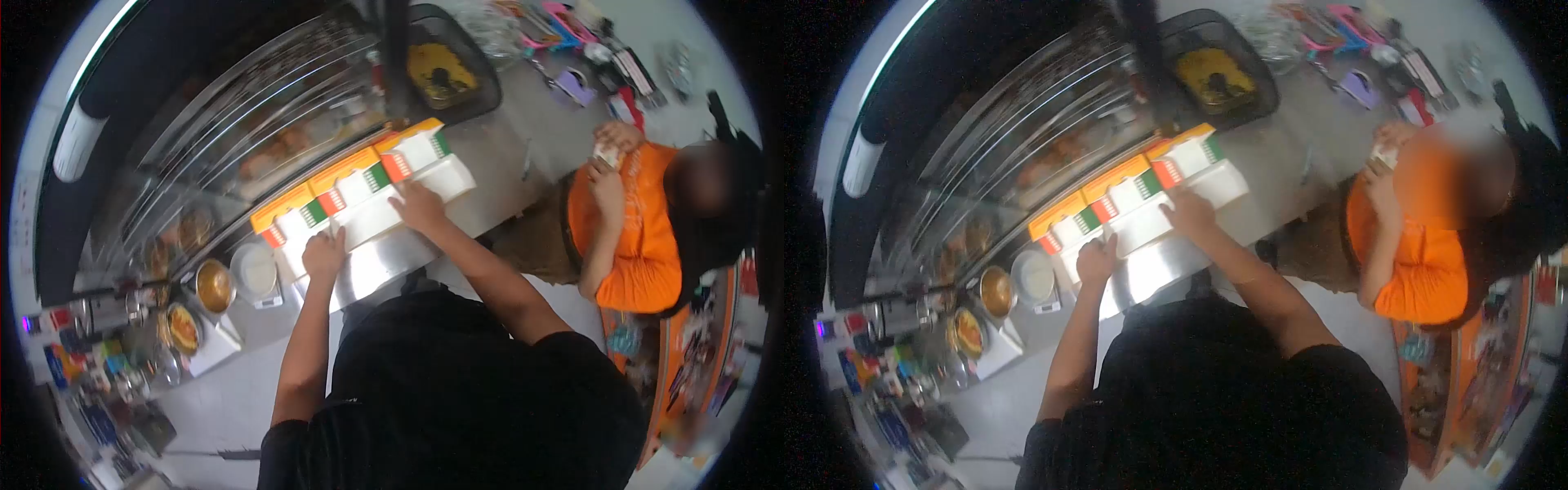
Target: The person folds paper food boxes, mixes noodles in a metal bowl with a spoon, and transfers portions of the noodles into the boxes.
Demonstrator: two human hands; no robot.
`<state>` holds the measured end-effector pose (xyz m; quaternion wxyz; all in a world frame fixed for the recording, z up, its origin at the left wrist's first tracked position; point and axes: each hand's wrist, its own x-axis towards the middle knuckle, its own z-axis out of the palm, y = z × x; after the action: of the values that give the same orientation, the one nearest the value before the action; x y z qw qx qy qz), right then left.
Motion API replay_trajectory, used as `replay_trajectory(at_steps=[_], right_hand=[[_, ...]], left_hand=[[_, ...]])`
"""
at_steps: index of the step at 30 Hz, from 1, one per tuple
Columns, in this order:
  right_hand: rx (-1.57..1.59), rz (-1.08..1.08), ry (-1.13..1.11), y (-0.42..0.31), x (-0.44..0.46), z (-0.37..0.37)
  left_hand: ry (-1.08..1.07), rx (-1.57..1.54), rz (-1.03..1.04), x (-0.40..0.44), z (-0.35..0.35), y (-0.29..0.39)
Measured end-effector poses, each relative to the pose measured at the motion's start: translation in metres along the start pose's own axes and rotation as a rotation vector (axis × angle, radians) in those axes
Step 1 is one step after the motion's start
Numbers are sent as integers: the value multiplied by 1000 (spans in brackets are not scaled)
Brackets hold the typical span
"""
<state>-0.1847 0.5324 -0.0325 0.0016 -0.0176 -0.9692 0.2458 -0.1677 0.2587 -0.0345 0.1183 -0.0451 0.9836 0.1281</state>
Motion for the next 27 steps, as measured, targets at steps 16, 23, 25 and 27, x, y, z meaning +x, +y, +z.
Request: replay_trajectory(at_steps=[16,23,25,27], right_hand=[[362,-399,9,-115,-59,-2],[541,-671,-439,-347,-114,92],[578,-617,-573,-431,-130,144],[552,-467,-822,-517,-142,194]], left_hand=[[934,-660,-687,-196,-18,-307],[950,-1491,-1121,-206,-67,-513],[890,-1502,-1036,-205,-68,-568],[799,-1483,-896,-195,-73,-595]])
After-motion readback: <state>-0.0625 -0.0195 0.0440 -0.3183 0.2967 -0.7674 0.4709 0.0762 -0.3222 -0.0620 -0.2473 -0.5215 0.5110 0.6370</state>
